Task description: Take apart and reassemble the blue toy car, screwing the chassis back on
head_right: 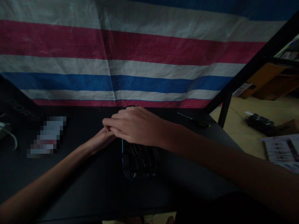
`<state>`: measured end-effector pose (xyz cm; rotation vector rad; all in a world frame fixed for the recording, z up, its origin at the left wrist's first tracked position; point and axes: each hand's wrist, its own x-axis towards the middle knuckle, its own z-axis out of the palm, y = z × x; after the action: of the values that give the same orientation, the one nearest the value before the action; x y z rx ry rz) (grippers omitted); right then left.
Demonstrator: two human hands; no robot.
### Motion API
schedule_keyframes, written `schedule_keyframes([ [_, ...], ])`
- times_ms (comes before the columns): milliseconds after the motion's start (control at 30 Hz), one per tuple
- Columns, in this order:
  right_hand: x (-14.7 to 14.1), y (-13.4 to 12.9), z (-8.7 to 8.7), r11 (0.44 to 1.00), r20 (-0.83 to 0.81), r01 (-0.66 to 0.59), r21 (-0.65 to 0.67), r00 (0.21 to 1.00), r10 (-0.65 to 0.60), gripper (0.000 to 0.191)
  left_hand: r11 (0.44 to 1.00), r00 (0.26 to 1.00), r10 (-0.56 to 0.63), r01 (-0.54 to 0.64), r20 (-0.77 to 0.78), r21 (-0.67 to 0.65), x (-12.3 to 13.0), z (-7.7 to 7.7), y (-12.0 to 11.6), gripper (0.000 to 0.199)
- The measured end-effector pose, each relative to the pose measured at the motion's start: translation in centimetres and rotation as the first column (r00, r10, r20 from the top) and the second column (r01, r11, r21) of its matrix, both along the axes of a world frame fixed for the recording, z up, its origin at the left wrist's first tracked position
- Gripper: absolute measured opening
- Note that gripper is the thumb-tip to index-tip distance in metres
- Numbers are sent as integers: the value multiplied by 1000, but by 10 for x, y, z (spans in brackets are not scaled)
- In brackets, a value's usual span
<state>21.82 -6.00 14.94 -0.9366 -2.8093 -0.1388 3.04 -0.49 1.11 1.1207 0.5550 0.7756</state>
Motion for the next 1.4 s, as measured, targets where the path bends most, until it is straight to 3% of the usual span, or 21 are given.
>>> schedule_keyframes([
  [167, -2, -4, 0, 949, 58, 282, 140, 955, -292, 35, 1000, 1000, -9, 9, -7, -6, 1, 0, 1, 34],
  [267, -2, -2, 1, 980, 13, 174, 100, 984, -176, 25, 1000, 1000, -12, 12, 9, 6, 2, 0, 1, 47],
  [367, -1, 0, 1, 999, -2, 45, 21, 999, -44, 29, 999, 1000, -16, 16, 2, 29, 3, 0, 1, 43],
  [500, -6, -4, 0, 986, 93, 142, 84, 984, -149, 30, 999, 999, -20, 21, -27, 36, 1, 0, 0, 29],
  [600, -8, -8, 1, 961, 74, 252, 115, 962, -261, 34, 999, 999, -28, 28, -21, 23, 1, 1, 1, 38],
  [800, -1, -4, 2, 989, -7, 149, 13, 989, -149, 29, 999, 999, -26, 26, -24, 27, 3, 6, -1, 59],
  [933, -1, -2, 2, 965, 27, 258, 45, 965, -259, 25, 1000, 999, -11, 11, -48, 6, 3, 8, -3, 60],
  [1067, -4, -3, 5, 938, 52, 344, 49, 937, -346, 33, 1000, 999, -22, 22, -36, 8, 3, 8, -2, 66],
  [1167, -3, -1, 5, 963, 13, 267, -36, 964, -266, 40, 1000, 1000, -13, 13, -20, 8, 3, 6, -2, 64],
  [1267, -2, 1, 5, 980, 8, 185, -67, 983, -185, 34, 1000, 1000, 6, -6, -15, 0, 3, 5, -2, 56],
  [1400, -1, 1, 4, 969, 24, 248, -5, 969, -248, 31, 1000, 1000, -20, 20, -6, 12, 3, 2, 0, 50],
])
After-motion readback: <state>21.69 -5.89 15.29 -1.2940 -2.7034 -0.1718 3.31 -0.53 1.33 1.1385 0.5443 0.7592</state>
